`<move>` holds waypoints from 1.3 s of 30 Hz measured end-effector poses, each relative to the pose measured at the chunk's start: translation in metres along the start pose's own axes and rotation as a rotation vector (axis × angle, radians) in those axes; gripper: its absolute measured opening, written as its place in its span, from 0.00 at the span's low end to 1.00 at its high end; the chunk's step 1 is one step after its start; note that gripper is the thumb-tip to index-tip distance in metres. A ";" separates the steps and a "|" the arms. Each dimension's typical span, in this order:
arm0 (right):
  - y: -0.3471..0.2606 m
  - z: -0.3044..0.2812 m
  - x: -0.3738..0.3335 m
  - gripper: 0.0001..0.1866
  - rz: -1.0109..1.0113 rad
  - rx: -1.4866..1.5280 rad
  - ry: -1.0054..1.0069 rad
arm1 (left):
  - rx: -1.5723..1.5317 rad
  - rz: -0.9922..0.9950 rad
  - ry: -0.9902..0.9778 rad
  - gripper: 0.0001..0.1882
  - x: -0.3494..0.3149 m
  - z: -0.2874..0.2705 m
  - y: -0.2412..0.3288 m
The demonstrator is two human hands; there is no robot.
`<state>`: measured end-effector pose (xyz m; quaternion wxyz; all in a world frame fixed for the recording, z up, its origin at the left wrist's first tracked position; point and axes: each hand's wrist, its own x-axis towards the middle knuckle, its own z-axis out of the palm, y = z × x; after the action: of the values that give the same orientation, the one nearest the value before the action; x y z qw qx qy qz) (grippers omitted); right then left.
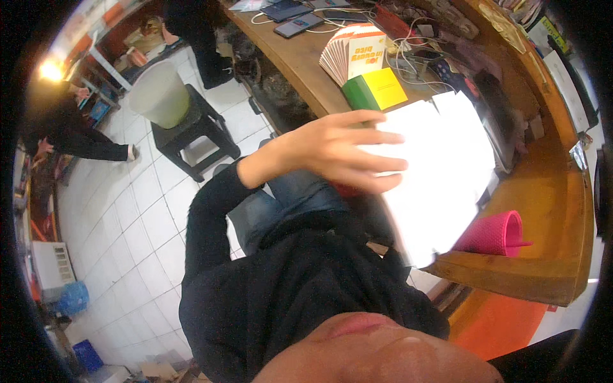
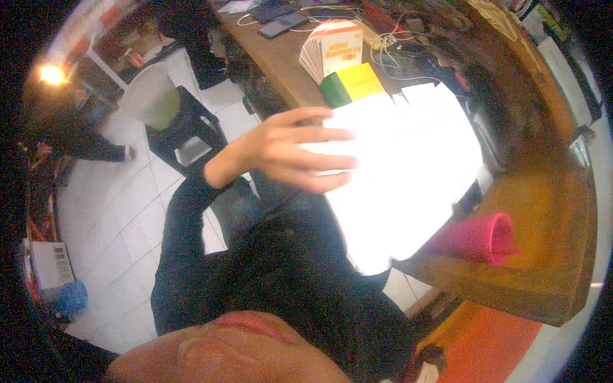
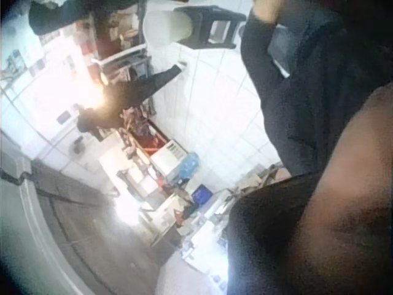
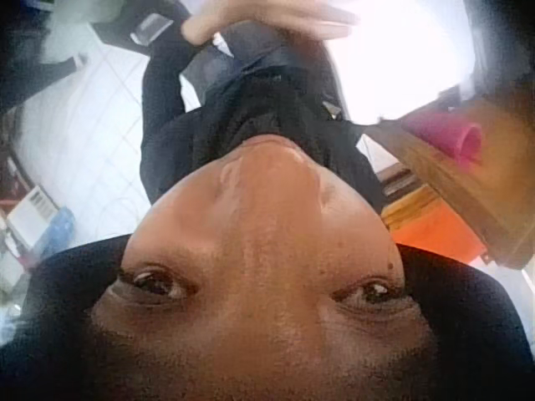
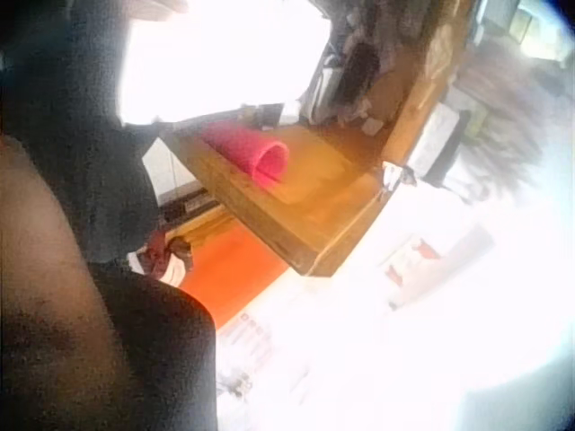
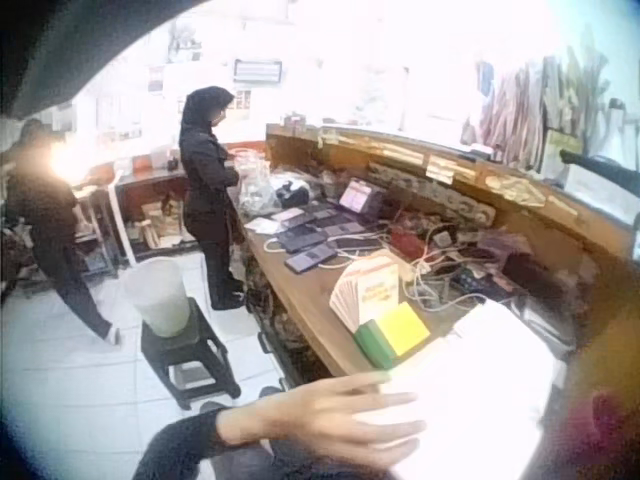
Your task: The person assembles small rectangular cardboard boxes by folding flaps and inserting tabs. They handle multiple boxes one at a time, occasionally writing on them with a pen and stacking the finished units on a counter.
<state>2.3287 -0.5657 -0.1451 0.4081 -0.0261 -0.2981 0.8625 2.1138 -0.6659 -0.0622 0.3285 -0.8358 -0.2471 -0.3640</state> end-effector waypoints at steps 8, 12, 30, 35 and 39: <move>0.079 0.025 0.029 0.27 0.400 0.134 -0.313 | 0.713 -0.427 -0.414 0.16 -0.103 -0.131 0.091; 0.110 0.014 0.029 0.30 0.561 0.129 -0.305 | 0.707 -0.812 -0.177 0.08 -0.166 -0.141 0.140; 0.272 -0.099 0.126 0.34 0.889 -0.818 -0.476 | 0.606 -1.502 -0.367 0.10 -0.367 -0.088 0.220; 0.293 -0.100 0.150 0.39 0.949 -0.773 -0.155 | 0.789 -1.558 -0.435 0.13 -0.381 -0.084 0.198; 0.297 -0.096 0.159 0.29 0.908 -1.139 -0.446 | 0.784 -1.843 -0.450 0.15 -0.355 -0.103 0.198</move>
<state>2.0463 -0.5494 -0.3520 -0.1334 -0.1777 -0.7326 0.6434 1.9796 -0.9337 -0.3554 0.1174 -0.2042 -0.9503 -0.2034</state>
